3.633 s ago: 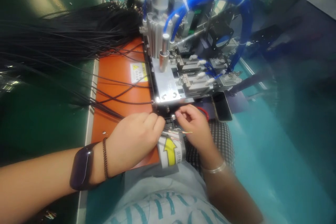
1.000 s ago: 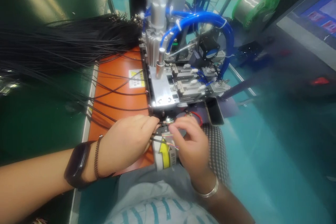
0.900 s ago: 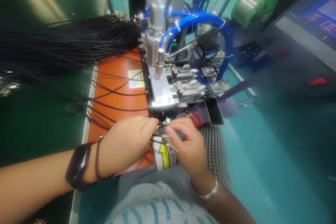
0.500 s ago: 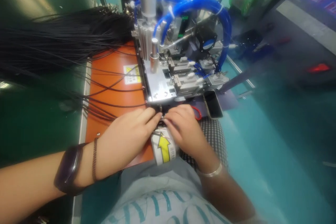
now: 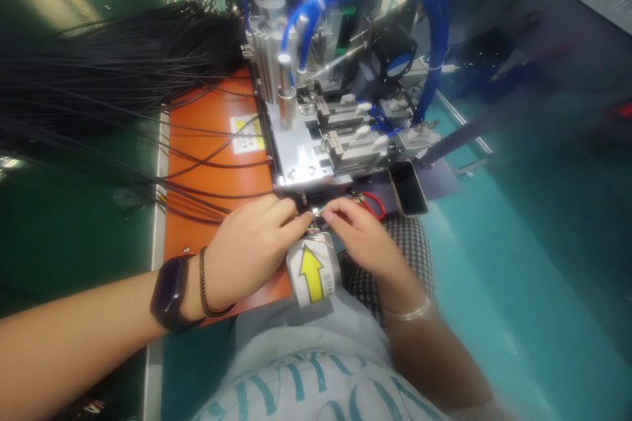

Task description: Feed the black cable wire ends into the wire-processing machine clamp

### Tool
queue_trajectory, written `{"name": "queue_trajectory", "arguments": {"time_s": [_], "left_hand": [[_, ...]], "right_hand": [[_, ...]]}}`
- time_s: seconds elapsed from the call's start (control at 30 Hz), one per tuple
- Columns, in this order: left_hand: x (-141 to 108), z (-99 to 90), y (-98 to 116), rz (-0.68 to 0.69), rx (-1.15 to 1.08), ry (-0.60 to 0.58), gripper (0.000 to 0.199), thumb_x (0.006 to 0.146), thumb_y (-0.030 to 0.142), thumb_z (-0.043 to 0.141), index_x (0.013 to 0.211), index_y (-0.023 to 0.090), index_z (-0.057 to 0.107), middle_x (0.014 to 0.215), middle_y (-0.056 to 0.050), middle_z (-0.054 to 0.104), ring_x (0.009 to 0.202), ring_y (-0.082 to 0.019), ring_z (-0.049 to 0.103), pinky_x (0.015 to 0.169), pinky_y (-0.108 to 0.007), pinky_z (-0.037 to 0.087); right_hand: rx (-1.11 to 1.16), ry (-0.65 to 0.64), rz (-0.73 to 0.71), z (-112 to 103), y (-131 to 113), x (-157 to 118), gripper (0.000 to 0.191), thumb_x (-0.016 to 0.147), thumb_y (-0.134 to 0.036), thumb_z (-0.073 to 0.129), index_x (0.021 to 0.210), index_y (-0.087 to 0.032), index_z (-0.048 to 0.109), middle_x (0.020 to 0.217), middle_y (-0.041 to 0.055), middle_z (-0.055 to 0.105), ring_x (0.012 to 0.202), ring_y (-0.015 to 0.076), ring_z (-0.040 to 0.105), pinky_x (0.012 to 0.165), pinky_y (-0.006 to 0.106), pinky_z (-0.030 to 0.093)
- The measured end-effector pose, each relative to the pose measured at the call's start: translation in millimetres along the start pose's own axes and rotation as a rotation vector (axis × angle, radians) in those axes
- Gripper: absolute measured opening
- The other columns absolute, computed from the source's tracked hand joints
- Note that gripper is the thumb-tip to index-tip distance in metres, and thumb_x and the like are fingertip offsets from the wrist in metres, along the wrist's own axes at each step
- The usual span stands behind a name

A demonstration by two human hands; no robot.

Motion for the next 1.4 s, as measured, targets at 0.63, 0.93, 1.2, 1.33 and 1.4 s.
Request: {"name": "queue_trajectory", "arguments": {"time_s": [0.63, 0.93, 1.2, 1.33, 1.4], "left_hand": [[0.6, 0.2, 6.3, 0.026, 0.120, -0.095, 0.040, 0.085, 0.008, 0.042, 0.122, 0.017, 0.052, 0.089, -0.007, 0.053, 0.074, -0.018, 0.047, 0.060, -0.030, 0.042], [2.5, -2.9, 10.9, 0.056, 0.199, -0.121, 0.040, 0.083, 0.009, 0.048, 0.123, 0.014, 0.053, 0.087, -0.006, 0.051, 0.072, -0.019, 0.045, 0.059, -0.032, 0.043], [11.4, -7.2, 15.9, -0.008, 0.207, -0.159, 0.041, 0.079, 0.012, 0.053, 0.120, 0.015, 0.056, 0.083, -0.006, 0.049, 0.069, -0.021, 0.045, 0.055, -0.034, 0.039], [7.2, -2.7, 11.5, 0.058, 0.176, -0.045, 0.035, 0.082, 0.011, 0.050, 0.116, 0.014, 0.058, 0.083, -0.006, 0.050, 0.071, -0.021, 0.045, 0.058, -0.035, 0.040], [4.1, -0.7, 9.0, 0.086, 0.150, 0.003, 0.031, 0.086, 0.012, 0.047, 0.114, 0.012, 0.058, 0.082, -0.006, 0.051, 0.072, -0.020, 0.046, 0.061, -0.035, 0.042]], "right_hand": [[0.115, 0.163, -0.007, 1.5, -3.6, 5.5, 0.009, 0.081, -0.026, 0.056, 0.078, -0.019, 0.061, 0.077, 0.0001, 0.061, 0.070, 0.0137, 0.054, 0.063, 0.025, 0.045], [0.029, 0.154, 0.027, 2.2, -8.3, 1.7, 0.011, 0.084, -0.025, 0.053, 0.078, -0.019, 0.059, 0.075, -0.0005, 0.059, 0.067, 0.0133, 0.053, 0.060, 0.024, 0.042], [0.190, 0.058, 0.086, 8.7, 3.3, 11.2, 0.012, 0.082, -0.025, 0.054, 0.073, -0.018, 0.055, 0.070, -0.0025, 0.054, 0.067, 0.0128, 0.051, 0.063, 0.026, 0.042], [0.211, 0.121, 0.025, 4.5, 8.5, 10.6, 0.009, 0.082, -0.025, 0.058, 0.087, -0.018, 0.062, 0.081, -0.0004, 0.058, 0.075, 0.0138, 0.055, 0.071, 0.027, 0.045], [0.138, 0.132, -0.078, 2.1, 6.4, 8.3, 0.018, 0.084, -0.020, 0.056, 0.100, -0.021, 0.064, 0.095, 0.0020, 0.059, 0.088, 0.0146, 0.057, 0.080, 0.029, 0.046]]}}
Point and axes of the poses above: each hand's wrist, its own x-axis towards the middle knuckle, its own z-axis out of the palm, y = z × x, the point moved 3 cm from there along x, towards the middle knuckle
